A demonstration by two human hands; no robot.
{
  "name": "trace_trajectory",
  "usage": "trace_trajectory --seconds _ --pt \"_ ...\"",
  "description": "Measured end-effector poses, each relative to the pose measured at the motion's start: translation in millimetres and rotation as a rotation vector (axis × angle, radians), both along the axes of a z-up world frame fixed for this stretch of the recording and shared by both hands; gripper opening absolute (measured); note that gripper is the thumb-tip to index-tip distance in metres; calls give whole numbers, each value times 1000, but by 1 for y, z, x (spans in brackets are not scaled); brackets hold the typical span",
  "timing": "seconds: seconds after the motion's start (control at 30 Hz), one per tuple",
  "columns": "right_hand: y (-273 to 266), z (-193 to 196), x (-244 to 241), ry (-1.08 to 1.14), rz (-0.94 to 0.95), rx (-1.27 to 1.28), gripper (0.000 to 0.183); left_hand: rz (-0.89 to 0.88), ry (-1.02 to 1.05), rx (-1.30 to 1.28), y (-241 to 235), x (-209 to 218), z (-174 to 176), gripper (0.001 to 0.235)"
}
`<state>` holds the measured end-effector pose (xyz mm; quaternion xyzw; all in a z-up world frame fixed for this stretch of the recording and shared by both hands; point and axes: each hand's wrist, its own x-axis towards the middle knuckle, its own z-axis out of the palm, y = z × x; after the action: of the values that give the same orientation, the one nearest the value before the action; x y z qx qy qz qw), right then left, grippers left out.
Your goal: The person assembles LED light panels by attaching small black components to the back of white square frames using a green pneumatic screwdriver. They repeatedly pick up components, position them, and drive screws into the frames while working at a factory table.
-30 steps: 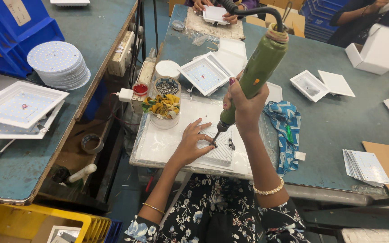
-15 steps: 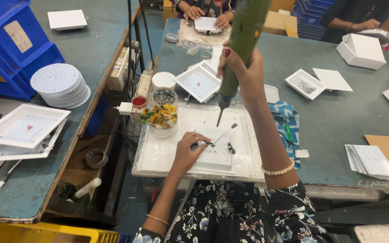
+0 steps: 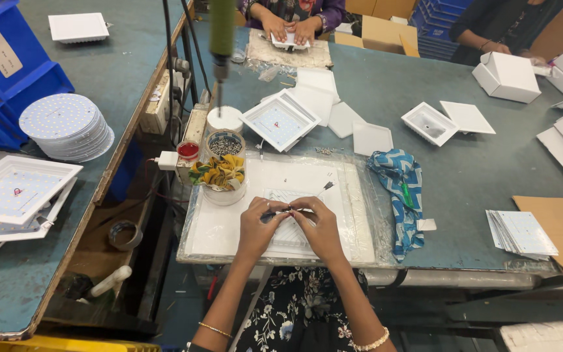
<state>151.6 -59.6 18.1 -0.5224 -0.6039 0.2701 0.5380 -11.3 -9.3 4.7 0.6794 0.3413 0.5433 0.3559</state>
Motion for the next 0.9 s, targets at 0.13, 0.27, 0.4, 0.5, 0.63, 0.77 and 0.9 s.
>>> trace_trajectory --seconds 0.13,0.27,0.4,0.5,0.63,0.77,0.9 --pt "5 -13 0 197 -18 -21 18 9 32 17 -1 0 3 20" --pt "5 -23 1 238 -53 0 18 -35 17 24 -2 0 6 20" --pt "3 -25 1 236 -87 -1 16 -41 23 38 -3 1 7 18" --pt "0 -24 -2 206 -114 -6 14 -17 22 28 -5 2 5 18" --pt "0 -21 -6 149 -148 -1 13 24 39 60 -7 4 2 17" --pt "-1 -20 -8 126 -163 -6 12 48 24 61 -8 9 -1 12" --pt "0 -18 -8 76 -172 26 11 72 17 43 -9 13 -1 13"
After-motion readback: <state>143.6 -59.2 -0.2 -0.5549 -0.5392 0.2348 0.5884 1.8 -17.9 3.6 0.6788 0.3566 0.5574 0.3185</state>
